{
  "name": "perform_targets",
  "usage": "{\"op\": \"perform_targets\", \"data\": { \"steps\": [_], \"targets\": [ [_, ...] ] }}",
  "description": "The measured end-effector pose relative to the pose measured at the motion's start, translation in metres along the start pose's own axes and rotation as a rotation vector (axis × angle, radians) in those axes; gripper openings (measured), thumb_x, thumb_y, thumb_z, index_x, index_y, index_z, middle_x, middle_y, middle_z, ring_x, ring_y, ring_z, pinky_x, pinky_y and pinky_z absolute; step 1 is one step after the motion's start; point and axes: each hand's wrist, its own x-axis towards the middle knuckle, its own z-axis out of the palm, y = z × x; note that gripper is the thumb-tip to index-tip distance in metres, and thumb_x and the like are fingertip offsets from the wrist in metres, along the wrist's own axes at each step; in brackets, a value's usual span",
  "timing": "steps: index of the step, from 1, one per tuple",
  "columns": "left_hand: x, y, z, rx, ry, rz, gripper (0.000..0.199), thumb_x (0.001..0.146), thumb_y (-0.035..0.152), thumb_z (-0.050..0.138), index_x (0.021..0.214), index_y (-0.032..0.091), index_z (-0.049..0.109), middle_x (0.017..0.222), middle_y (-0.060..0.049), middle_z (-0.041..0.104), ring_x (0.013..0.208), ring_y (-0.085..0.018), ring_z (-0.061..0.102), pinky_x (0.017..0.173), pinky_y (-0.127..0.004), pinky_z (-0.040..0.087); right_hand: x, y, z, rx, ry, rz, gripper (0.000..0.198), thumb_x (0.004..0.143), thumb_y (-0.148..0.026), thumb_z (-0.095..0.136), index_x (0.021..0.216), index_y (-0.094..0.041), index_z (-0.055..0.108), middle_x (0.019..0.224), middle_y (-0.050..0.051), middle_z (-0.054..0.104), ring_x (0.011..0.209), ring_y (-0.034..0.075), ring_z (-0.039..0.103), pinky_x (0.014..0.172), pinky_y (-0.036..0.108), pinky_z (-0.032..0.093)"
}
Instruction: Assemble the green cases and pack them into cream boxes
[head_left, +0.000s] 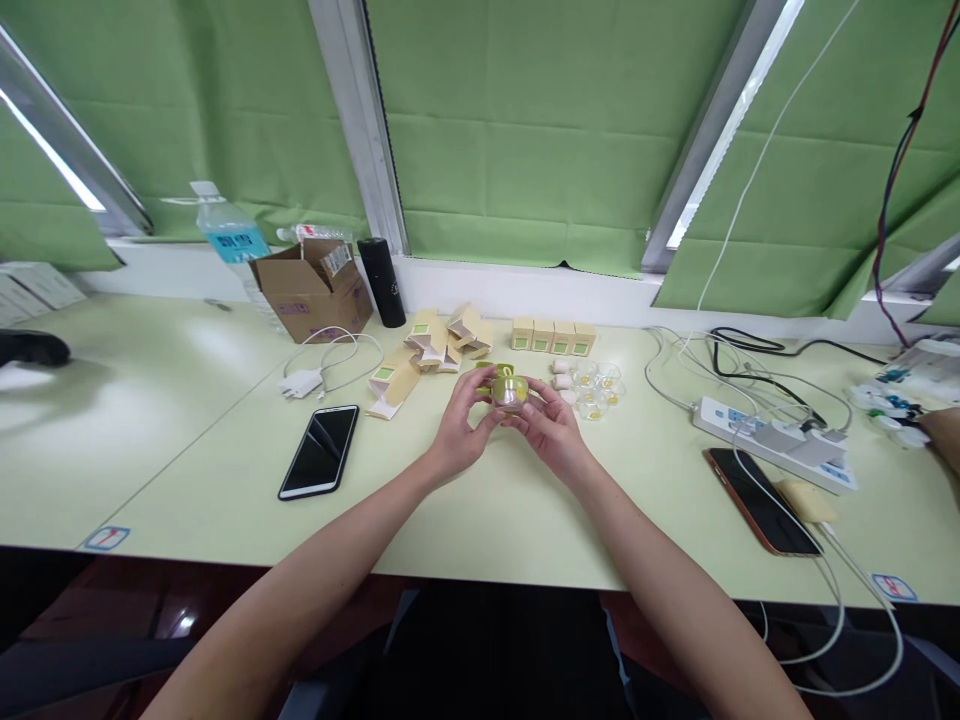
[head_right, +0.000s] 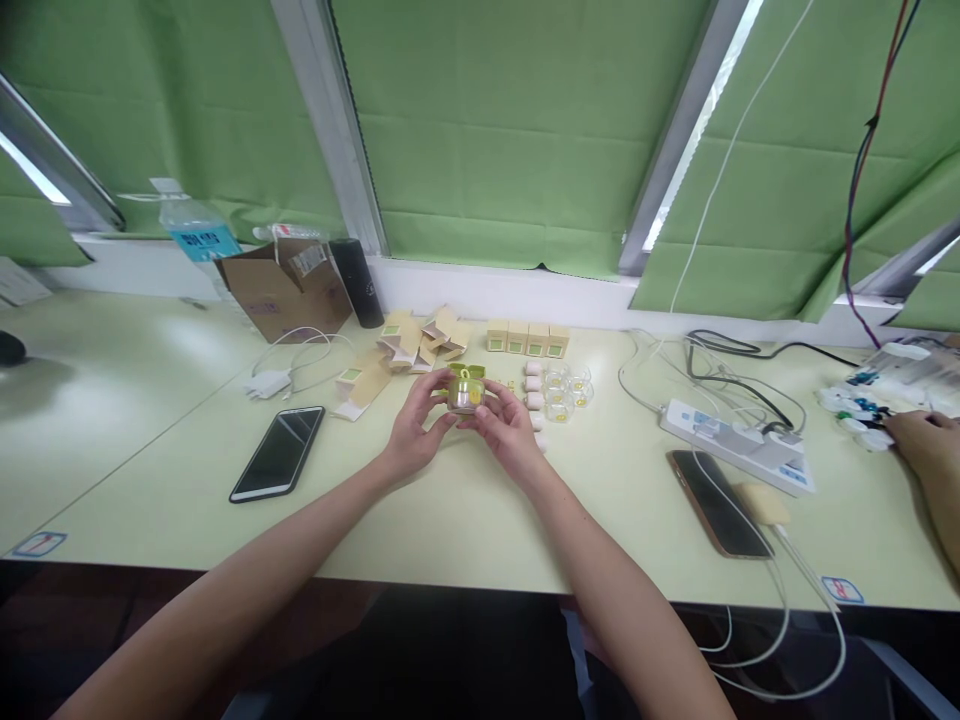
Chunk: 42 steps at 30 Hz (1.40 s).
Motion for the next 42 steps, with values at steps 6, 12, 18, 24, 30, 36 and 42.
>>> {"op": "perform_targets", "data": {
  "steps": [6,12,18,24,30,36,42],
  "targets": [
    [-0.001,0.001,0.0,0.001,0.045,-0.001,0.049,0.102,0.039,0.06,0.148,0.027,0.048,0.143,-0.016,0.054,0.12,-0.024,0.063,0.095,-0.041,0.061,0.002,-0.007,-0.006,0.114,0.006,0.053,0.041,0.087,-0.062,0.072,0.109,-0.027,0.07,0.12,0.01,0.078,0.119,0.033,0.073,0.112,0.059,0.053],
    [0.0,0.001,-0.001,0.052,0.017,0.023,0.038,0.104,0.036,0.057,0.141,0.027,0.055,0.136,-0.013,0.058,0.115,-0.021,0.064,0.094,-0.037,0.061,0.003,-0.007,-0.008,0.149,0.025,0.084,0.049,0.091,-0.067,0.061,0.109,-0.024,0.072,0.119,0.013,0.078,0.123,0.034,0.071,0.117,0.059,0.049],
    [0.001,-0.001,-0.002,0.064,0.06,-0.046,0.036,0.104,0.042,0.055,0.135,0.025,0.058,0.131,-0.013,0.06,0.113,-0.022,0.065,0.092,-0.037,0.06,0.001,-0.006,-0.008,0.121,0.012,0.093,0.046,0.087,-0.065,0.067,0.109,-0.025,0.07,0.114,0.011,0.079,0.113,0.034,0.075,0.108,0.059,0.055],
    [0.001,-0.006,-0.003,-0.026,0.094,-0.145,0.039,0.102,0.049,0.057,0.131,0.023,0.06,0.125,-0.013,0.065,0.113,-0.024,0.065,0.092,-0.039,0.06,0.002,-0.002,-0.005,0.082,0.06,0.036,0.05,0.07,-0.047,0.091,0.108,-0.031,0.062,0.107,0.002,0.079,0.095,0.028,0.078,0.091,0.054,0.063],
    [0.002,-0.007,-0.003,-0.059,0.13,-0.212,0.037,0.101,0.048,0.057,0.127,0.023,0.062,0.119,-0.012,0.069,0.114,-0.025,0.066,0.087,-0.037,0.059,0.0,0.01,0.0,-0.353,0.079,0.015,0.054,0.059,-0.028,0.091,0.101,-0.028,0.057,0.103,-0.001,0.072,0.09,0.019,0.073,0.082,0.037,0.064],
    [0.003,-0.008,-0.003,-0.068,0.143,-0.256,0.033,0.099,0.045,0.059,0.124,0.023,0.063,0.118,-0.011,0.07,0.113,-0.025,0.067,0.083,-0.037,0.06,-0.006,0.011,0.003,-0.684,0.012,-0.051,0.054,0.062,-0.012,0.078,0.112,-0.027,0.066,0.116,0.005,0.069,0.1,0.023,0.07,0.092,0.045,0.062],
    [0.003,-0.007,-0.003,-0.04,0.151,-0.28,0.03,0.098,0.04,0.059,0.122,0.023,0.063,0.117,-0.01,0.07,0.112,-0.024,0.067,0.081,-0.036,0.06,-0.006,0.005,0.002,-1.153,-0.107,-0.121,0.048,0.064,-0.005,0.071,0.108,-0.023,0.07,0.111,0.008,0.07,0.105,0.029,0.066,0.092,0.046,0.056]
  ]
}}
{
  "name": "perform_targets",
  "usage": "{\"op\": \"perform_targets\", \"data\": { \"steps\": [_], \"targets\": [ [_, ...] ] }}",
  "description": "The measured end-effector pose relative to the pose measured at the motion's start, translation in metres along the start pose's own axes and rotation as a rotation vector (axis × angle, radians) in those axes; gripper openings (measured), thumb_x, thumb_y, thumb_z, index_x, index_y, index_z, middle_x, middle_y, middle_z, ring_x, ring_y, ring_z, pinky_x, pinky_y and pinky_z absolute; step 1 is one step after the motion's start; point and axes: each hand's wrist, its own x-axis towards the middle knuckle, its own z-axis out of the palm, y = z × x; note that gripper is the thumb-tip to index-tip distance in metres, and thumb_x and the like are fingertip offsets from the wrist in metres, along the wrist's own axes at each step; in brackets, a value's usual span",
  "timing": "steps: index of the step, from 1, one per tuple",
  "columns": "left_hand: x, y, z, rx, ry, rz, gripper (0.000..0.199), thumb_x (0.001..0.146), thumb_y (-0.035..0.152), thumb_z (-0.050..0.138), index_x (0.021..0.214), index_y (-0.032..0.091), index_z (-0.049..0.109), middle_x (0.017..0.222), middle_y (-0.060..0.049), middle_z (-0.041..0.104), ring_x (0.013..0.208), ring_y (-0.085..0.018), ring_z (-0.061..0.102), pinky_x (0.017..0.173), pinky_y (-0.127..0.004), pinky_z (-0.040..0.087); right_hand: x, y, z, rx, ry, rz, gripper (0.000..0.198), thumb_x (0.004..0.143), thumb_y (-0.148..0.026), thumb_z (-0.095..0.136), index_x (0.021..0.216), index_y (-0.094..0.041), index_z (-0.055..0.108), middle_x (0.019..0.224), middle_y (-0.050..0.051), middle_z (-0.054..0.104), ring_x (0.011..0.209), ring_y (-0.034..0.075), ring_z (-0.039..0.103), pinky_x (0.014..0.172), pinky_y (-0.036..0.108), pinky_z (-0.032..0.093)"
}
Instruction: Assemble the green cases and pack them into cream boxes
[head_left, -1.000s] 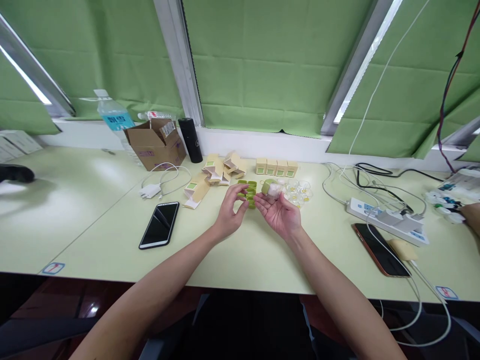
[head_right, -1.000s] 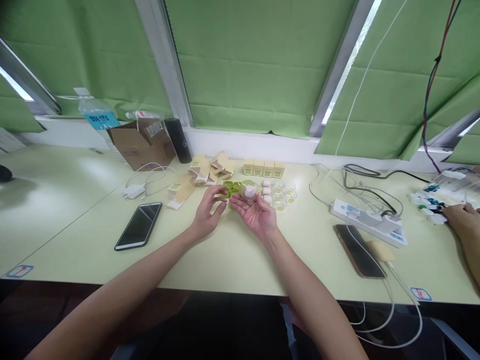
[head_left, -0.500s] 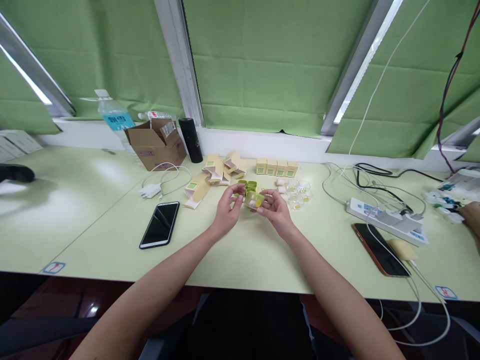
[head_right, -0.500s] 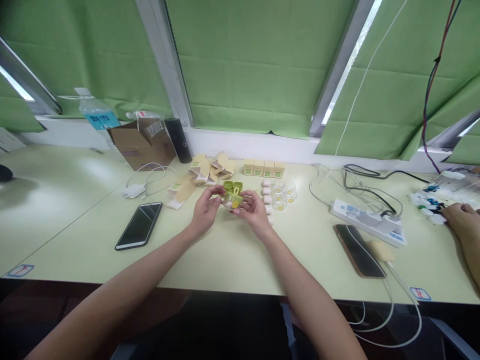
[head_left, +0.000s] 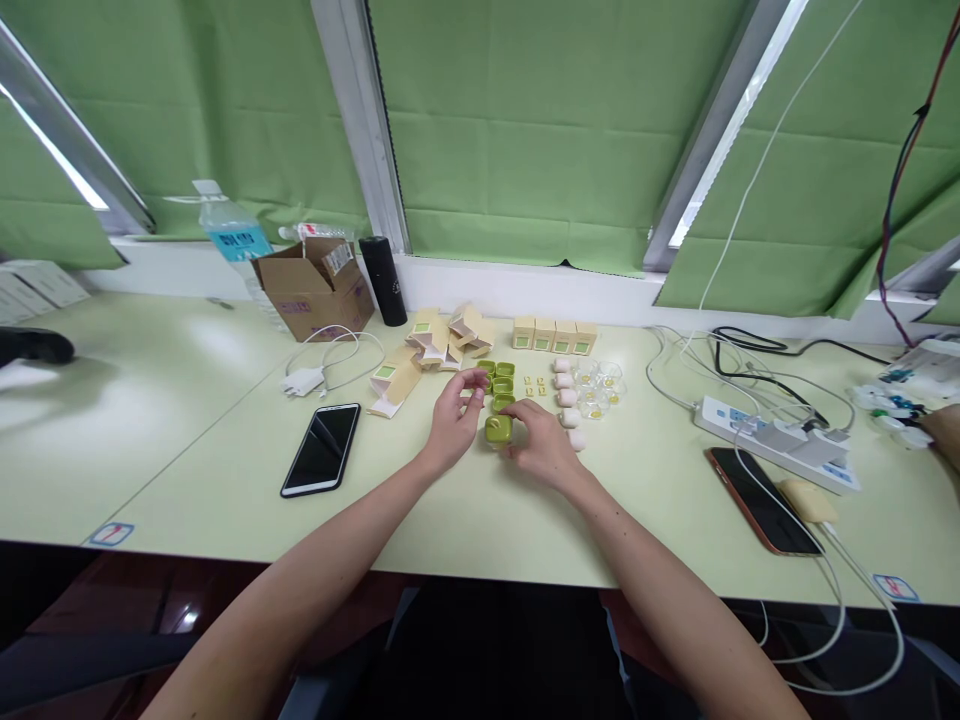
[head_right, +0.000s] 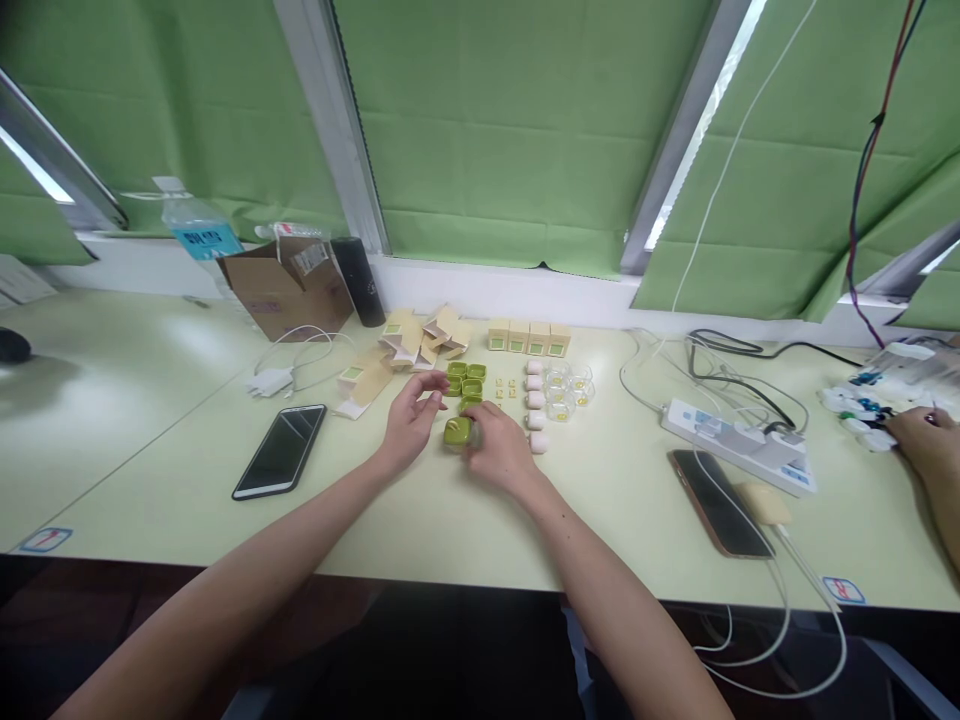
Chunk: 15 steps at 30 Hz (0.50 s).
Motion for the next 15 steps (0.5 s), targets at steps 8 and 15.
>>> {"op": "perform_targets", "data": {
  "steps": [8,15],
  "targets": [
    [0.001,-0.001,0.0,0.064,0.005,-0.014,0.023,0.094,0.03,0.061,0.115,0.022,0.065,0.112,-0.008,0.071,0.107,-0.022,0.068,0.08,-0.036,0.06,0.001,-0.003,0.001,-0.347,-0.088,0.049,0.048,0.067,-0.009,0.079,0.113,-0.021,0.069,0.111,0.013,0.074,0.108,0.034,0.061,0.089,0.045,0.047],
    [0.0,0.0,-0.002,0.217,0.001,0.016,0.021,0.094,0.023,0.055,0.11,0.022,0.068,0.111,-0.007,0.07,0.104,-0.021,0.068,0.085,-0.036,0.059,-0.002,-0.009,-0.013,-0.364,-0.243,0.099,0.067,0.071,-0.014,0.081,0.134,-0.018,0.059,0.127,0.014,0.069,0.122,0.036,0.054,0.099,0.047,0.043]
  ]
}}
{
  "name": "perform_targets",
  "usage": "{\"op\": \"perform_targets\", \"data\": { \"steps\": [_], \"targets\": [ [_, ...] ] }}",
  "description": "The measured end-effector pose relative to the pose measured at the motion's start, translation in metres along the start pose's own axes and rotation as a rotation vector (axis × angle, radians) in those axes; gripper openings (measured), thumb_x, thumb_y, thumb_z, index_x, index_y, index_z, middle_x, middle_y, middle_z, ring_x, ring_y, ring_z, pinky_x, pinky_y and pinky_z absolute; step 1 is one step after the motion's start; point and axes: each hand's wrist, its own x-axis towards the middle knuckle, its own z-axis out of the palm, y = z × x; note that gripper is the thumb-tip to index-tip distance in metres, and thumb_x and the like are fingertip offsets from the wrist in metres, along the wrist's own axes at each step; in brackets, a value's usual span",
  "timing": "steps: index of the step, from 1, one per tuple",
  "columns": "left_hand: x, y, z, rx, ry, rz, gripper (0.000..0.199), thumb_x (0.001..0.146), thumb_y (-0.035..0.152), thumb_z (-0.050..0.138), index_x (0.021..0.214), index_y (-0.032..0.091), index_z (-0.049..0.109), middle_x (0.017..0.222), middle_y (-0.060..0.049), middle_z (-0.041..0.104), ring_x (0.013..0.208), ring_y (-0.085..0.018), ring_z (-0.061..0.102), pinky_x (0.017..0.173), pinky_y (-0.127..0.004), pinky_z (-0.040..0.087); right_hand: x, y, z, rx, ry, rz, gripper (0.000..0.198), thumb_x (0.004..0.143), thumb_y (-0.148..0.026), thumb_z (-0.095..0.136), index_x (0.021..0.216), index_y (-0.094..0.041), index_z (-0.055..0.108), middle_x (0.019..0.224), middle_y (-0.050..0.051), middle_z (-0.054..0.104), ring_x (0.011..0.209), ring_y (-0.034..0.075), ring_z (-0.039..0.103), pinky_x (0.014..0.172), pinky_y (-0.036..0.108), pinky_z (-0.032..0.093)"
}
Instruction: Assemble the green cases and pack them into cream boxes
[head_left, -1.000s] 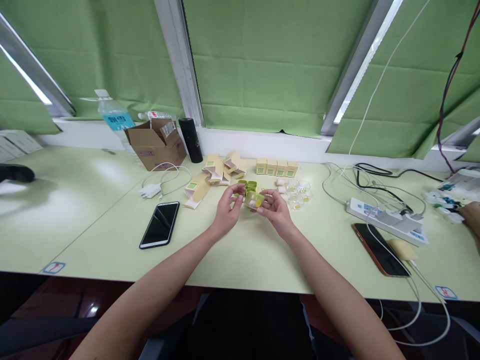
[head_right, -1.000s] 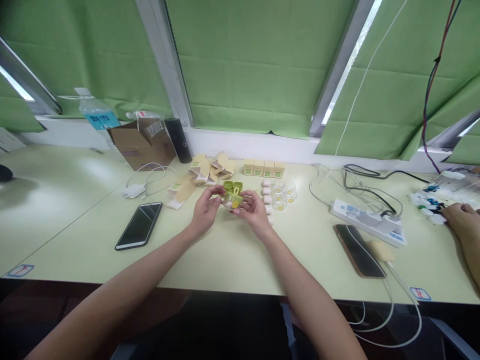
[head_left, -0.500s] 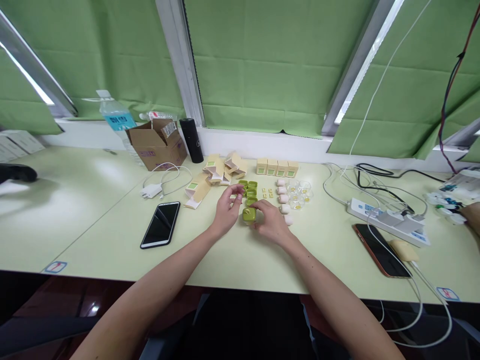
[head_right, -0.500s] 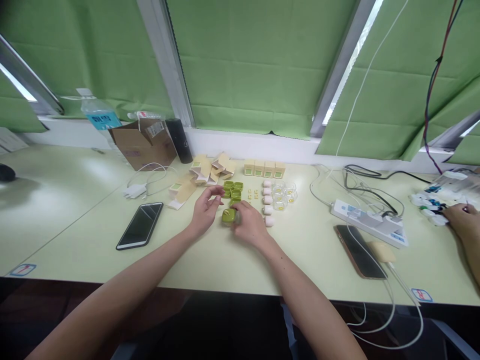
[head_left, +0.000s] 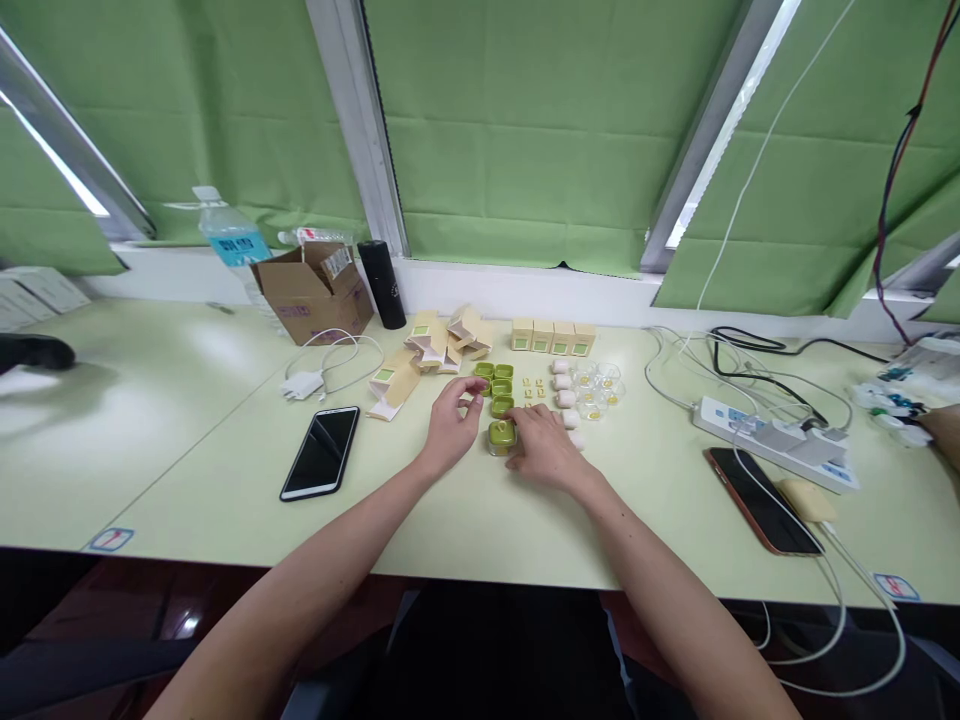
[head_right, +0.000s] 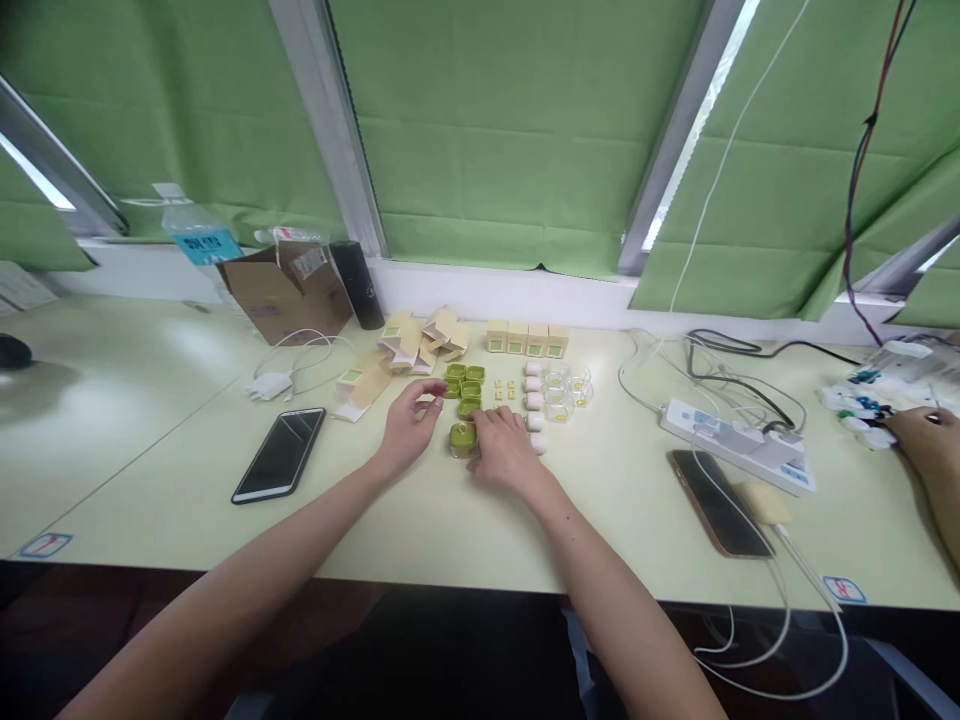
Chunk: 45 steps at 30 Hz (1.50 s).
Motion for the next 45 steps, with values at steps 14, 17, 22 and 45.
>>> {"op": "perform_targets", "data": {
  "steps": [14,17,22,45],
  "targets": [
    [0.082,-0.003,-0.02,1.001,-0.27,0.007,0.037,0.094,0.022,0.052,0.124,0.02,0.073,0.15,-0.02,0.052,0.14,-0.044,0.038,0.11,-0.063,0.037,-0.002,0.007,-0.011,0.275,0.517,-0.309,0.013,0.098,-0.034,0.059,0.105,-0.024,0.064,0.103,0.008,0.072,0.103,0.029,0.058,0.093,0.048,0.045],
    [0.107,-0.006,-0.014,1.094,-0.372,-0.032,0.041,0.09,0.023,0.058,0.129,0.019,0.07,0.152,-0.02,0.051,0.137,-0.045,0.038,0.107,-0.062,0.036,0.001,0.011,-0.003,0.211,0.559,-0.356,0.013,0.099,-0.033,0.057,0.102,-0.023,0.065,0.098,0.008,0.073,0.099,0.029,0.057,0.087,0.046,0.045],
    [0.129,-0.016,0.002,1.15,-0.51,-0.077,0.035,0.089,0.027,0.062,0.12,0.014,0.073,0.146,-0.023,0.055,0.136,-0.044,0.039,0.109,-0.062,0.034,0.002,0.016,0.003,0.145,0.594,-0.411,0.016,0.1,-0.032,0.055,0.105,-0.022,0.066,0.097,0.009,0.074,0.097,0.029,0.055,0.083,0.046,0.043],
    [0.01,0.025,-0.003,0.916,-0.081,0.539,0.054,0.091,0.005,0.045,0.138,0.022,0.066,0.153,-0.013,0.061,0.129,-0.036,0.056,0.106,-0.054,0.032,0.012,0.008,-0.002,1.09,0.712,-0.156,0.059,0.094,-0.058,0.069,0.139,-0.033,0.04,0.13,0.009,0.061,0.108,0.022,0.07,0.094,0.043,0.058]
  ]
}}
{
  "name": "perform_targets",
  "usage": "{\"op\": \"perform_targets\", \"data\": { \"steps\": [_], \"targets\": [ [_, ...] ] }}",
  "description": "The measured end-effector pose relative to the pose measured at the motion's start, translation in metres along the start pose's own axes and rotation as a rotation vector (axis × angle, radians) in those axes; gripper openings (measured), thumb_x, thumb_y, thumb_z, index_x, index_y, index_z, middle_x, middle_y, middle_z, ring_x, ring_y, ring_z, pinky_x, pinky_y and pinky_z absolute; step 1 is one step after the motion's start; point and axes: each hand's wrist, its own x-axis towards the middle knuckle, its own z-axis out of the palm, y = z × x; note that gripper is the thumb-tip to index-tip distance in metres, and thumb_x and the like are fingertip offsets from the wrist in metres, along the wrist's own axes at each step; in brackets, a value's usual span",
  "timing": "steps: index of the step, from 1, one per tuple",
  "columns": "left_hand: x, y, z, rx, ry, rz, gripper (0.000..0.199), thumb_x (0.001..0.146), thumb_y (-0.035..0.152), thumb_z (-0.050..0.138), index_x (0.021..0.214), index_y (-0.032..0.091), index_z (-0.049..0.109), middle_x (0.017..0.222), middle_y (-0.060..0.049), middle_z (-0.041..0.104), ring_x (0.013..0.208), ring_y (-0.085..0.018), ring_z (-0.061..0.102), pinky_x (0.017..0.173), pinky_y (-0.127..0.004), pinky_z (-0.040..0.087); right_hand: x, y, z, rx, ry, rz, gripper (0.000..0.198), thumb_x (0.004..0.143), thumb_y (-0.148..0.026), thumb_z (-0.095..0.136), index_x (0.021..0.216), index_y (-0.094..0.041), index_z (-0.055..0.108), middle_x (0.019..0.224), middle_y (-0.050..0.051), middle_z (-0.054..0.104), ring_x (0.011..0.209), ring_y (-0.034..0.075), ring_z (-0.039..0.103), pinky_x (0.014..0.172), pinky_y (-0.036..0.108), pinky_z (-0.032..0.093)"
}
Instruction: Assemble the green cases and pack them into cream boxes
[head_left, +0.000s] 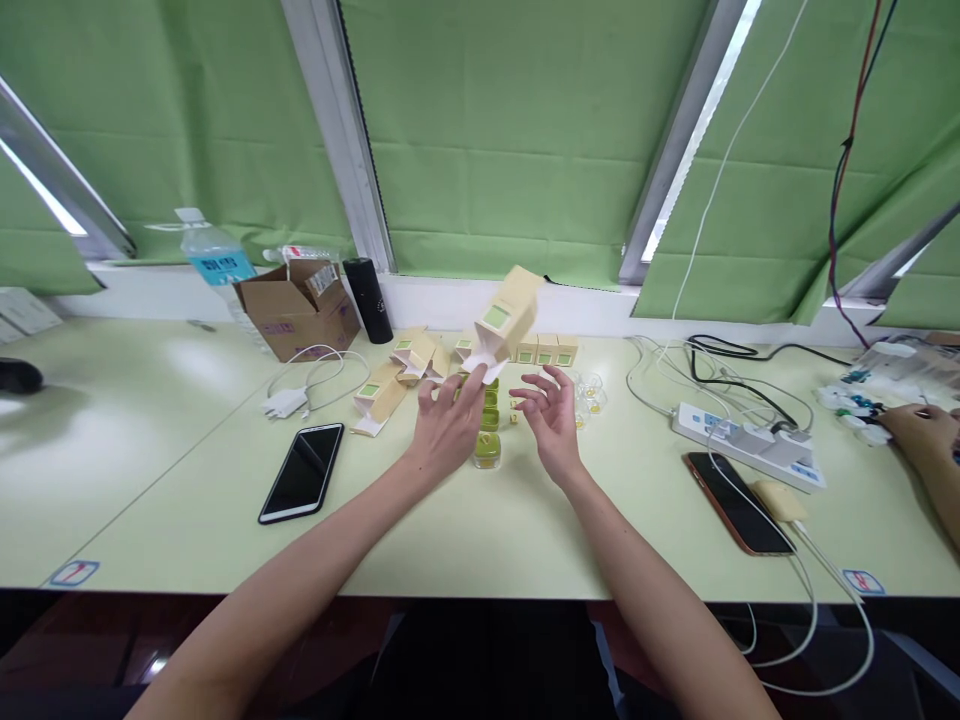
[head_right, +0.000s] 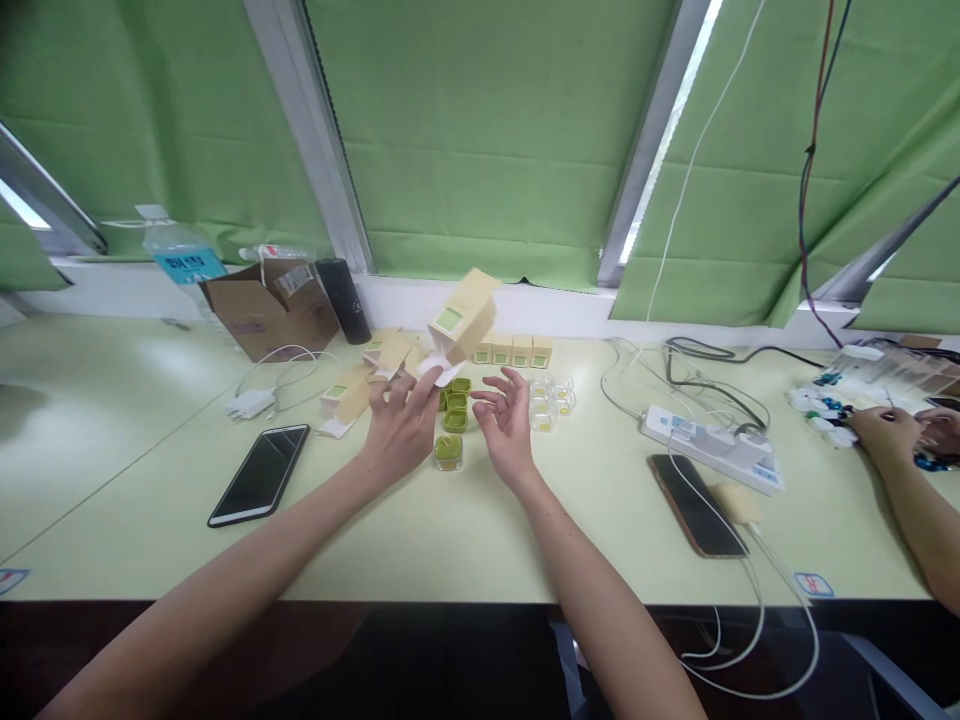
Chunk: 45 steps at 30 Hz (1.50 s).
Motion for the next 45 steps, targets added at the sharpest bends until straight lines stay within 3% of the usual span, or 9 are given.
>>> {"op": "perform_targets", "data": {
  "steps": [3,9,18,20,23,29,34,40,45],
  "targets": [
    [-0.014,0.008,-0.002,-0.072,-0.006,0.1,0.05,0.092,0.005,0.046,0.129,0.026,0.071,0.149,-0.009,0.065,0.126,-0.034,0.058,0.103,-0.053,0.035,0.002,-0.001,0.002,0.174,0.014,0.07,0.07,0.087,-0.064,0.075,0.138,-0.036,0.035,0.131,0.008,0.061,0.109,0.021,0.071,0.096,0.042,0.059],
    [-0.025,0.017,-0.002,-0.268,-0.061,0.181,0.041,0.091,0.005,0.051,0.108,0.032,0.077,0.138,-0.003,0.072,0.117,-0.029,0.061,0.104,-0.051,0.038,0.008,0.0,-0.001,0.4,0.082,0.22,0.062,0.083,-0.073,0.074,0.121,-0.035,0.044,0.106,0.0,0.07,0.084,0.016,0.07,0.077,0.033,0.059],
    [-0.033,0.016,-0.007,-0.343,0.019,0.299,0.038,0.086,0.01,0.062,0.111,0.036,0.074,0.125,-0.002,0.075,0.109,-0.025,0.065,0.113,-0.051,0.033,0.005,-0.006,-0.003,0.379,0.112,0.291,0.06,0.079,-0.052,0.086,0.116,-0.033,0.043,0.108,-0.001,0.076,0.098,0.02,0.075,0.08,0.035,0.061],
    [-0.031,0.015,-0.012,-0.327,0.159,0.255,0.026,0.087,0.015,0.063,0.104,0.032,0.072,0.125,-0.006,0.072,0.109,-0.026,0.065,0.112,-0.055,0.032,0.004,-0.007,-0.003,0.331,0.089,0.274,0.063,0.078,-0.054,0.086,0.117,-0.033,0.041,0.106,-0.001,0.076,0.095,0.021,0.075,0.08,0.036,0.061],
    [-0.024,0.012,-0.016,-0.452,0.334,0.023,0.013,0.094,0.025,0.061,0.107,0.026,0.064,0.125,-0.012,0.064,0.116,-0.029,0.063,0.107,-0.056,0.04,0.002,-0.008,0.0,0.249,0.007,0.232,0.066,0.079,-0.057,0.085,0.119,-0.033,0.038,0.106,0.001,0.076,0.097,0.022,0.075,0.084,0.038,0.061],
    [-0.01,0.01,-0.014,-1.038,0.214,-0.317,0.04,0.1,0.05,0.059,0.128,0.027,0.044,0.133,-0.012,0.055,0.112,-0.024,0.067,0.097,-0.043,0.056,-0.007,-0.011,0.012,0.169,-0.123,0.181,0.061,0.084,-0.059,0.08,0.121,-0.033,0.04,0.126,0.005,0.066,0.097,0.02,0.074,0.085,0.038,0.062],
    [-0.004,0.017,-0.014,-1.068,0.106,-0.324,0.041,0.097,0.042,0.066,0.129,0.028,0.044,0.136,-0.011,0.054,0.109,-0.022,0.068,0.097,-0.042,0.057,-0.01,-0.014,0.014,0.118,-0.165,0.178,0.059,0.088,-0.061,0.075,0.124,-0.034,0.039,0.13,0.007,0.062,0.099,0.02,0.072,0.085,0.038,0.063],
    [0.005,0.015,-0.009,-0.965,0.146,-0.301,0.031,0.1,0.038,0.061,0.127,0.027,0.052,0.13,-0.009,0.053,0.101,-0.019,0.066,0.09,-0.038,0.059,-0.011,-0.018,0.014,0.146,-0.194,0.146,0.051,0.096,-0.056,0.068,0.126,-0.036,0.032,0.126,0.005,0.065,0.105,0.019,0.07,0.088,0.037,0.06],
    [-0.001,0.012,-0.004,-0.904,0.172,-0.313,0.025,0.106,0.042,0.048,0.12,0.026,0.062,0.132,-0.012,0.051,0.122,-0.024,0.06,0.094,-0.038,0.06,-0.008,-0.017,0.007,0.012,-0.293,0.1,0.042,0.1,-0.057,0.06,0.129,-0.034,0.042,0.138,0.009,0.059,0.101,0.019,0.068,0.086,0.038,0.058]
  ]
}}
